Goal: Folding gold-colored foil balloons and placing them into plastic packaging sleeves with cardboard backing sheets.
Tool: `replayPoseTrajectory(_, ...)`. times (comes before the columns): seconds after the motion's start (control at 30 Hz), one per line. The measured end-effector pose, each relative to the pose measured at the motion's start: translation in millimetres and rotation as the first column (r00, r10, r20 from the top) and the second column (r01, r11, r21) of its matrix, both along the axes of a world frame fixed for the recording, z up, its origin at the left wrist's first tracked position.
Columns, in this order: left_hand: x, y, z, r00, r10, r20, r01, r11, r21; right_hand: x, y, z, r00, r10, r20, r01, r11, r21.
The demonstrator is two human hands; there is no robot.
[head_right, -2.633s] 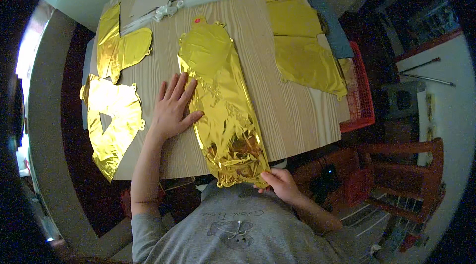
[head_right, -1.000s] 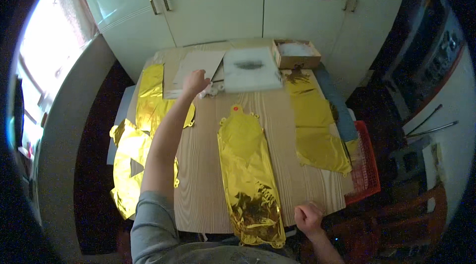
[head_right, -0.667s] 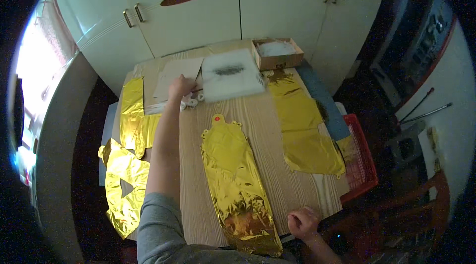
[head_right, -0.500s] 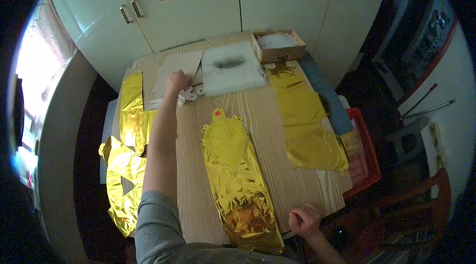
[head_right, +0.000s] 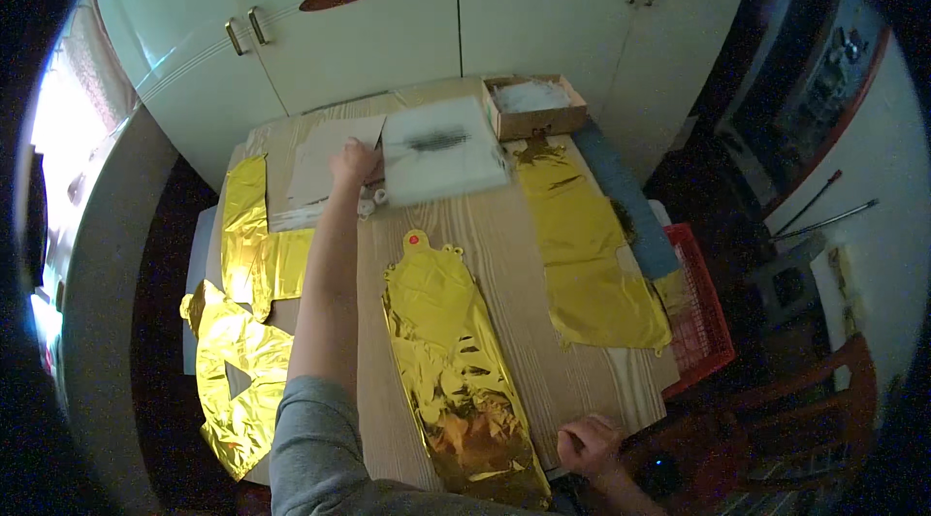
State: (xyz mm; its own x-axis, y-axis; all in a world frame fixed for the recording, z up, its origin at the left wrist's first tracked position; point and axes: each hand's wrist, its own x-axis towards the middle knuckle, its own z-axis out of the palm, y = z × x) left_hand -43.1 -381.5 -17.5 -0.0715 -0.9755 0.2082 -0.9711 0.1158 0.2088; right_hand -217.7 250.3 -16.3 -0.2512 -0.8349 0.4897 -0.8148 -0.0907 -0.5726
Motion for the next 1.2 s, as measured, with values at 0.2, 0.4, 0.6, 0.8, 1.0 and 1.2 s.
replayPoseTrajectory(0.2,14,-14,-10,0.956,-0.194,0.219,0.208,0.977,-0.044,0,3,-2,0.999,0.014,0.030,-0.016,0.999,0.047)
replayPoseTrajectory(0.4,14,18,45,0.924,-0.209,0.321,0.293,0.926,-0.240,1,5,1,1.000,0.003,-0.008,-0.003,1.000,0.016)
replayPoseTrajectory(0.6,57,45,142,0.938,-0.061,0.342,0.254,0.792,-0.555,1,2,0,1.000,0.016,0.013,-0.015,0.999,-0.039)
replayPoseTrajectory(0.8,59,191,202,0.780,-0.429,0.456,0.603,0.319,-0.731,-15,3,0,0.841,0.043,0.540,-0.075,0.996,0.038)
replayPoseTrajectory(1.0,60,397,135,0.452,-0.669,0.590,0.866,0.170,-0.471,-25,-86,81,-0.099,0.064,0.993,-0.402,0.910,-0.098)
replayPoseTrajectory(1.2,62,451,93,0.375,-0.857,0.355,0.901,0.246,-0.359,-23,-137,63,0.368,0.143,0.919,-0.460,0.887,0.046)
